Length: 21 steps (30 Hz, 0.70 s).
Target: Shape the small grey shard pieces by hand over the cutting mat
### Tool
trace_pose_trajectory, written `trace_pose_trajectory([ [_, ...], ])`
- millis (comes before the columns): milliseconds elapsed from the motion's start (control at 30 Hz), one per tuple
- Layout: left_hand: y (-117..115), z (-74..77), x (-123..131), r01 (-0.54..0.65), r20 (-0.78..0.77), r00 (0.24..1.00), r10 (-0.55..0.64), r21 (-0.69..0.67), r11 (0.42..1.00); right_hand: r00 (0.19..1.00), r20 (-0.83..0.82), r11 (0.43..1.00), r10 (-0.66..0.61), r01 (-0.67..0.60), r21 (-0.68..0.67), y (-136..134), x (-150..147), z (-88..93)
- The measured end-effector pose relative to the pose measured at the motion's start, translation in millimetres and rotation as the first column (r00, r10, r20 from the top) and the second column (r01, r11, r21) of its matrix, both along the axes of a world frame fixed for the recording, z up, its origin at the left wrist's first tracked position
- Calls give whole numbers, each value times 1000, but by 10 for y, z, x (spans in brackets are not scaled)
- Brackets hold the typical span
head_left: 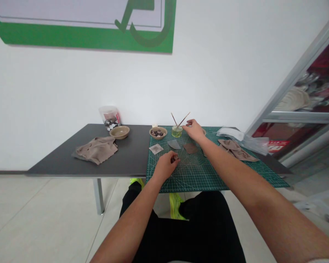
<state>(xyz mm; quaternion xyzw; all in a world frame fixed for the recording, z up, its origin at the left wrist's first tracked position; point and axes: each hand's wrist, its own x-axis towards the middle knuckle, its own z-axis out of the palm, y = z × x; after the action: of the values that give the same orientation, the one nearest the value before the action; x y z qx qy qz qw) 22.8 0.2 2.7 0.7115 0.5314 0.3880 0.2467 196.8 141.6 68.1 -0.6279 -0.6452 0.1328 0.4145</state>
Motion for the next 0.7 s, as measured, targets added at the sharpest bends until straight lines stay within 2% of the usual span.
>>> trace_pose_trajectory([
  [133, -15, -3, -9, -2, 9, 1000, 2, -29, 1000, 994, 86, 998, 60, -57, -38, 438, -90, 8],
  [300, -20, -9, -25, -3, 20, 1000, 4, -32, 999, 993, 81, 994, 82, -76, -74, 693, -230, -83],
  [400, -31, -1, -27, 8, 47, 999, -6, -35, 999, 993, 71, 995, 94, -90, -52, 746, -272, -112],
  [567, -13, 11, -72, 21, 177, 984, -10, -59, 998, 992, 117, 997, 40, -47, 57, 712, -250, -92],
  [633, 26, -5, -109, -16, 236, 971, 24, -36, 999, 994, 72, 995, 80, -84, 54, 696, -215, -48],
  [700, 74, -30, -142, -9, 326, 945, 34, -77, 997, 992, -11, 990, 124, -122, 73, 671, -158, 30],
])
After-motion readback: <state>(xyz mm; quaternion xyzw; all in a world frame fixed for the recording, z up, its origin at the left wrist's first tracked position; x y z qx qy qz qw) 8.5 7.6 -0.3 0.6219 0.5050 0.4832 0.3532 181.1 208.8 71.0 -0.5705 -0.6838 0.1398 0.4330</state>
